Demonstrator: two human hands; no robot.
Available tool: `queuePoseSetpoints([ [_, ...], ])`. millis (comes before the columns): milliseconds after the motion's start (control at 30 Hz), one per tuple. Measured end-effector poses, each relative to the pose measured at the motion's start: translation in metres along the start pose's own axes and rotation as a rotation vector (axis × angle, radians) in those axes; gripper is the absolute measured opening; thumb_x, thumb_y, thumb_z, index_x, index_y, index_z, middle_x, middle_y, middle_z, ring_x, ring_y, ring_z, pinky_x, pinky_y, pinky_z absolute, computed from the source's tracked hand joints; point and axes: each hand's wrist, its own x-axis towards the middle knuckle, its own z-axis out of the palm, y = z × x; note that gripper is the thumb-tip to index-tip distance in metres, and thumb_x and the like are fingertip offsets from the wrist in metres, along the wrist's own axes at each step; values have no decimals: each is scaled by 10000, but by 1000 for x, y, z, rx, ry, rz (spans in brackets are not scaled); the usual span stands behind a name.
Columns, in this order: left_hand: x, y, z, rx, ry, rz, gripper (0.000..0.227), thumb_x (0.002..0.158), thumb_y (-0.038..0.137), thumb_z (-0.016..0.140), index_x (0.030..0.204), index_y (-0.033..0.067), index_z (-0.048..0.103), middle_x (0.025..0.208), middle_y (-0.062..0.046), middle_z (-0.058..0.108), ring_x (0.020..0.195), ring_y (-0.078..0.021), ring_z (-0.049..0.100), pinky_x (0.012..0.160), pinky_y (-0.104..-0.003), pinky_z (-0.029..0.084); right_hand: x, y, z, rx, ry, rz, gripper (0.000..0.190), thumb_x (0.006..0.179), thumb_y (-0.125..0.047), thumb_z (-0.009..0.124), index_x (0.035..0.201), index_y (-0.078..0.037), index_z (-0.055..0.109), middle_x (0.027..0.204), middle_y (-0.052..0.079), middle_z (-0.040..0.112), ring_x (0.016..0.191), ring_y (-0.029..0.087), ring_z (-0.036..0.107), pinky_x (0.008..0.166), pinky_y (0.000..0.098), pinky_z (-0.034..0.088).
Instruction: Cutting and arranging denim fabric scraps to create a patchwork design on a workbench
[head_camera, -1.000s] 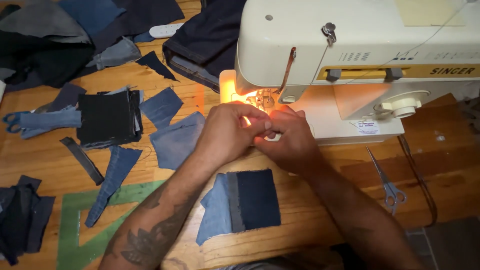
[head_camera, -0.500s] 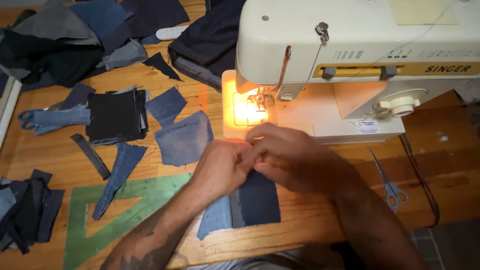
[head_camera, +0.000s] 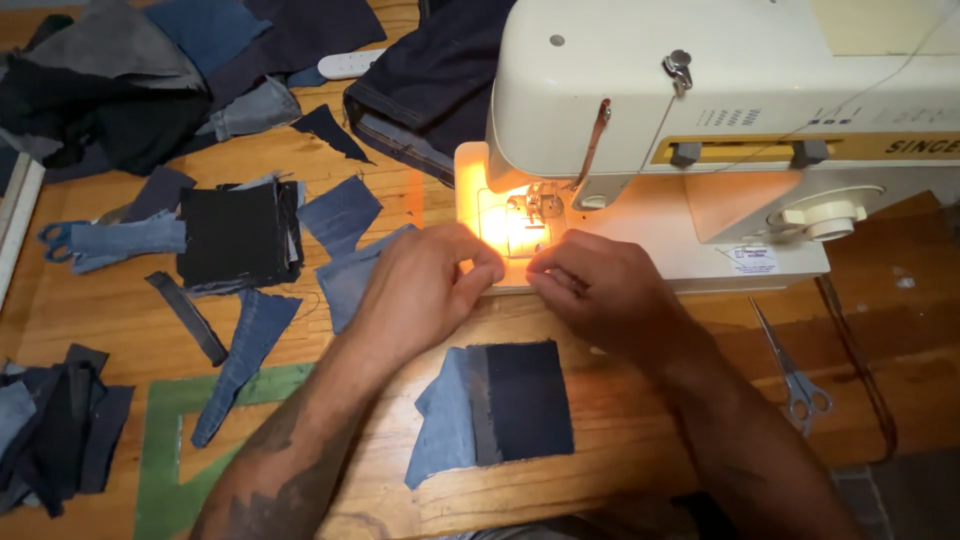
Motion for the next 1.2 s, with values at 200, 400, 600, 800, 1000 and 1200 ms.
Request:
queuePoseSetpoints([
  [200,37,-7,3,-63,-13,110,98,1019,216,817,999,154,890,998,-109,835,832,-369,816,742,-500,658,4,24,8,55,91,88,120,911,-104,873,882,-196,802,638,-35,548,518,157,606,447,297,506],
  [400,53,-12,13,-51,-87,119,136,1042,327,826,1081,235,919,870,-127,763,852,-438,818,831,-533,685,5,17,14,88,109,147,524,895,-345,1021,1321,-127,807,892,100,729,586,257,674,579,428,576],
  [600,55,-15,8,-94,-110,108,127,1047,349,826,1047,254,909,857,-147,768,842,-452,824,817,-541,685,0,25,30,18,100,197,294,1075,-290,851,1368,-268,856,974,-64,848,610,156,714,656,308,638],
  [800,59,-21,9,-139,-65,122,99,1006,246,849,1065,213,923,660,-132,712,749,-407,809,777,-492,674,-4,31,37,-227,188,197,89,1085,-432,844,1118,-368,896,916,-75,781,684,235,762,669,368,634],
  [1000,63,-38,18,-199,-15,138,114,976,166,854,1056,96,893,589,-138,718,673,-389,758,683,-462,645,-4,39,46,-181,293,175,54,1042,-336,938,1044,-343,884,953,-142,816,718,155,774,689,305,635],
  [1200,61,-49,19,-246,3,153,142,959,198,909,1036,81,882,608,-89,751,695,-347,741,695,-432,636,0,31,38,-165,300,136,134,1035,-309,952,984,-332,831,657,-79,589,621,160,697,646,279,575],
])
